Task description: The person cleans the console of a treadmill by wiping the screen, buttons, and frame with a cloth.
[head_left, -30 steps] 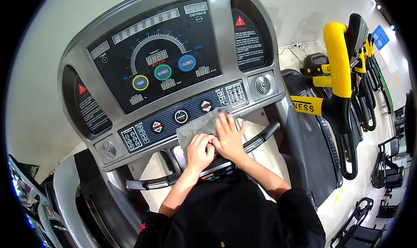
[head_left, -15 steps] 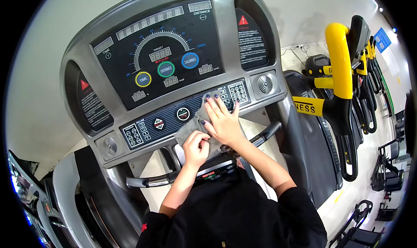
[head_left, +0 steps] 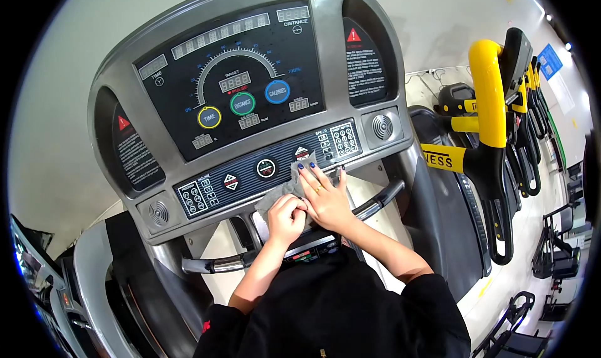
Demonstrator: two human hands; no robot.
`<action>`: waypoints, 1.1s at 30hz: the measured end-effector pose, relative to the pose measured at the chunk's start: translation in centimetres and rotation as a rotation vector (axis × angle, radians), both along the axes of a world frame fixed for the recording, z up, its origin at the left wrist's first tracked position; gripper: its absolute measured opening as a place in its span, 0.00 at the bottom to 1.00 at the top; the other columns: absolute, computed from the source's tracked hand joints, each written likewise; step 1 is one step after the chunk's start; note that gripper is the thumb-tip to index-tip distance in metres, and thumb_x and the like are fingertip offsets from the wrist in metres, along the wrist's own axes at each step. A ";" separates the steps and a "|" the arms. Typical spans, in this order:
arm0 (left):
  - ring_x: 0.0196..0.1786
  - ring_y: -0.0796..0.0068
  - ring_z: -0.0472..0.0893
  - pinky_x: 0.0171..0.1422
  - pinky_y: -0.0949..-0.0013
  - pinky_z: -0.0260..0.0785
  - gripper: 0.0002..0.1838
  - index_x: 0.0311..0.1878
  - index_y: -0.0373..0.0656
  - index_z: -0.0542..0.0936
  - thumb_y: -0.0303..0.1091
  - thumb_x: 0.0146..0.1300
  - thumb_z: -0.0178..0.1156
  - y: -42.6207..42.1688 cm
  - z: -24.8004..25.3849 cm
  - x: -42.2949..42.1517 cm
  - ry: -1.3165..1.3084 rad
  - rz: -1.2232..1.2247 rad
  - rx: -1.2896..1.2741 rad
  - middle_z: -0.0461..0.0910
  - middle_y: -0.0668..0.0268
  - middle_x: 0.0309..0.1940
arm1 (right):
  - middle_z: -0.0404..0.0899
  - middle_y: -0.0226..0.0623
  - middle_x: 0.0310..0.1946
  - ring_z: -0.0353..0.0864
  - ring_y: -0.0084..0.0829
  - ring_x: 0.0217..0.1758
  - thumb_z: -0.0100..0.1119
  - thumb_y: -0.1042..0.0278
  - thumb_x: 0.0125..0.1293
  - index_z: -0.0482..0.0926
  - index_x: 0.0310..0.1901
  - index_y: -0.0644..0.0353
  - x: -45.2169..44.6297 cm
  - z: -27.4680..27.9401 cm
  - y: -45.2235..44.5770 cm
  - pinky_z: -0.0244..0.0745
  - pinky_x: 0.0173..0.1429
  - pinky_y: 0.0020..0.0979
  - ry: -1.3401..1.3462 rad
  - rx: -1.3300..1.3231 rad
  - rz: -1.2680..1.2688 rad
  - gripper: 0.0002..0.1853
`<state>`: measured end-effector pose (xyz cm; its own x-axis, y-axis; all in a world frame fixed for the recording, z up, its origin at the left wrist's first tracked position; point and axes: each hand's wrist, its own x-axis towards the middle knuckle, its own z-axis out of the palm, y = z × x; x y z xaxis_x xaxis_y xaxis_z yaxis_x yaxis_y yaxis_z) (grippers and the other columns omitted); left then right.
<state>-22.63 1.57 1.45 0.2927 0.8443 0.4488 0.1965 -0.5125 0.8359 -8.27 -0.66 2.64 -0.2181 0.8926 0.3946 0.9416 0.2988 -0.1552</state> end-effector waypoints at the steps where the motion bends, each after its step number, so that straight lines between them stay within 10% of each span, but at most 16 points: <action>1: 0.21 0.68 0.73 0.26 0.70 0.64 0.05 0.24 0.39 0.75 0.17 0.46 0.54 0.0 0.1 0.1 0.000 -0.007 -0.003 0.73 0.62 0.21 | 0.63 0.33 0.67 0.59 0.36 0.71 0.54 0.58 0.62 0.70 0.60 0.59 0.0 0.1 0.1 0.46 0.61 0.72 -0.001 0.010 -0.009 0.26; 14: 0.20 0.84 0.69 0.24 0.79 0.57 0.06 0.28 0.37 0.77 0.16 0.48 0.53 0.1 -0.2 -0.4 -0.025 0.033 -0.080 0.74 0.68 0.25 | 0.62 0.32 0.68 0.55 0.35 0.72 0.53 0.52 0.62 0.67 0.63 0.57 -1.5 0.8 5.1 0.46 0.63 0.69 0.011 0.054 -0.134 0.30; 27: 0.21 0.69 0.72 0.25 0.70 0.63 0.03 0.23 0.38 0.73 0.20 0.48 0.56 0.2 -0.5 -0.2 0.087 -0.073 -0.091 0.71 0.63 0.21 | 0.61 0.34 0.68 0.57 0.40 0.72 0.51 0.58 0.63 0.67 0.63 0.60 -1.0 -0.4 0.3 0.43 0.62 0.72 0.119 -0.034 -0.169 0.28; 33: 0.20 0.77 0.69 0.25 0.75 0.60 0.04 0.24 0.37 0.74 0.17 0.49 0.54 0.4 -0.3 -0.3 0.029 -0.042 -0.089 0.71 0.65 0.22 | 0.61 0.33 0.69 0.54 0.38 0.73 0.50 0.54 0.64 0.67 0.63 0.60 -1.1 0.2 1.3 0.39 0.64 0.73 0.094 -0.057 -0.176 0.28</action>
<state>-22.91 1.92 1.13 0.3402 0.8674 0.3632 0.2015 -0.4445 0.8728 -9.40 0.59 2.85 -0.0214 0.9353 0.3533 0.9590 0.1191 -0.2572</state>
